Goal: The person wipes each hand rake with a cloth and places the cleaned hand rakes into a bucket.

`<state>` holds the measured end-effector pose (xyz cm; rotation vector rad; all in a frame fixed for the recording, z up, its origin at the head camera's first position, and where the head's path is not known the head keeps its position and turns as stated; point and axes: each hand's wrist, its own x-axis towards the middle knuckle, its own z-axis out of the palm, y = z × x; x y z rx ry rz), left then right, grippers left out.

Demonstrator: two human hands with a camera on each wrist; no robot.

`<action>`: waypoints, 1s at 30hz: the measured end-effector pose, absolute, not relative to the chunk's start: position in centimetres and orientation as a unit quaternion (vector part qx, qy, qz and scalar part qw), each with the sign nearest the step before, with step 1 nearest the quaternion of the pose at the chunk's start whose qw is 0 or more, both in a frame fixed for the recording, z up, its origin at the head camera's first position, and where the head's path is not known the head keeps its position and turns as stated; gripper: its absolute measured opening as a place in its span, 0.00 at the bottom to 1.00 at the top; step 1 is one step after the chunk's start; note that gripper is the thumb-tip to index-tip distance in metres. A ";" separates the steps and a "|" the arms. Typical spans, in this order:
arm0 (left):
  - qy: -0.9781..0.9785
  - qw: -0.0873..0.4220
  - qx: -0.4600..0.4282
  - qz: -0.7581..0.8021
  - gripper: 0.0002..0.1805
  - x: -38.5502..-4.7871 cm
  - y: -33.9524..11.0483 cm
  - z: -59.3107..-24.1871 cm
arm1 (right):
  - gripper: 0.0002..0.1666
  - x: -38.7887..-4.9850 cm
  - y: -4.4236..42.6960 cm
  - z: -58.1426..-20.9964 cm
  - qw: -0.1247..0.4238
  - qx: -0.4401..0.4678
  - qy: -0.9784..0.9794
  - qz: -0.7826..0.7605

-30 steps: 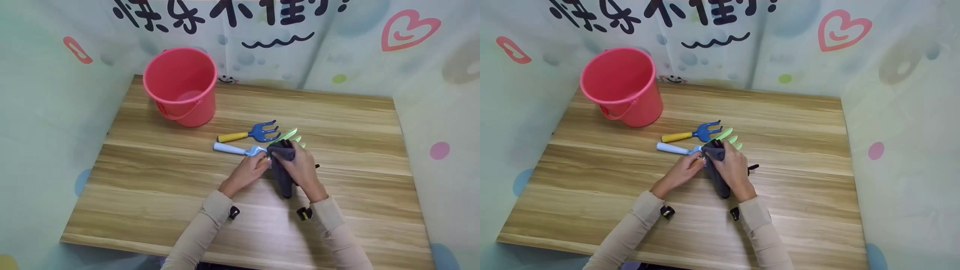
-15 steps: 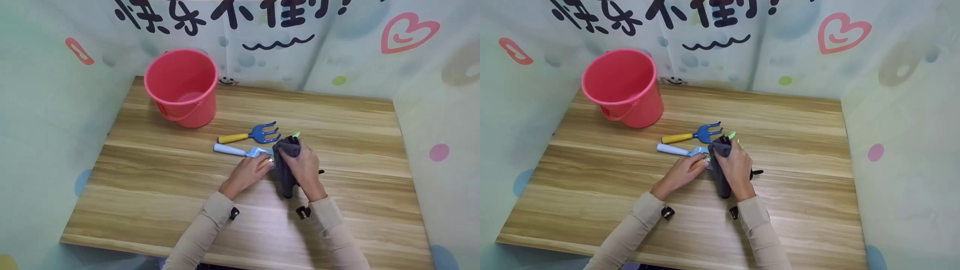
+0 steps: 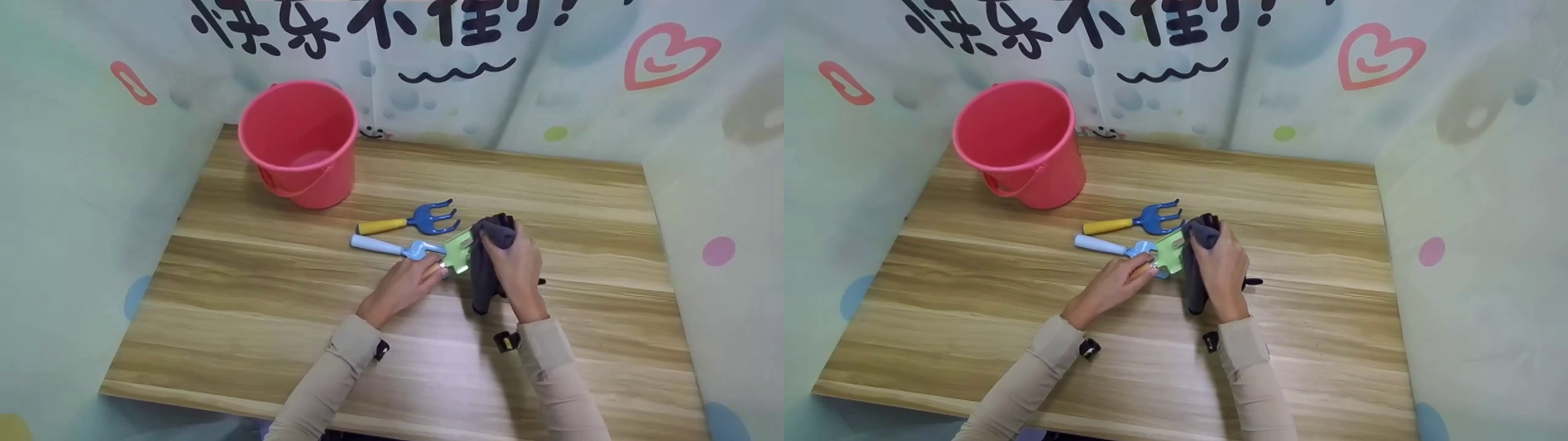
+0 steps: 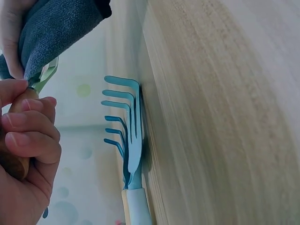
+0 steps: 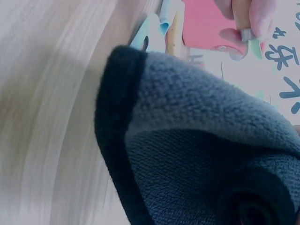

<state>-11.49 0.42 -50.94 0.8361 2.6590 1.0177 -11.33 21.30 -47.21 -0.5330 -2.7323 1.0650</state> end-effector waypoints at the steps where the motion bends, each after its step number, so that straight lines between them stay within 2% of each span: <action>1: 0.892 0.091 0.281 0.342 0.22 -11.5 0.4 -51.0 | 0.33 -11.4 21.5 -47.3 0.082 -0.182 -0.912 0.358; 7: 0.884 0.130 0.268 0.359 0.22 -11.3 0.2 -51.0 | 0.34 -11.7 23.4 -47.3 0.109 -0.225 -0.890 0.381; 11: 0.871 0.132 0.256 0.398 0.20 -11.4 0.1 -51.2 | 0.35 -11.7 24.6 -47.4 0.114 -0.246 -0.845 0.461; 15: 0.851 0.117 0.248 0.449 0.15 -11.6 0.3 -51.0 | 0.34 -11.2 24.7 -47.9 0.048 -0.250 -0.777 0.576; 20: 0.824 0.113 0.246 0.498 0.13 -11.7 0.8 -50.7 | 0.25 -10.5 23.4 -49.2 -0.048 -0.220 -0.665 0.712; 24: 0.813 0.126 0.234 0.518 0.14 -11.8 1.3 -50.5 | 0.21 -9.9 21.9 -50.0 -0.091 -0.175 -0.576 0.793; 30: 0.827 0.126 0.223 0.500 0.15 -11.8 1.9 -50.2 | 0.17 -9.3 20.2 -50.1 -0.128 -0.161 -0.461 0.863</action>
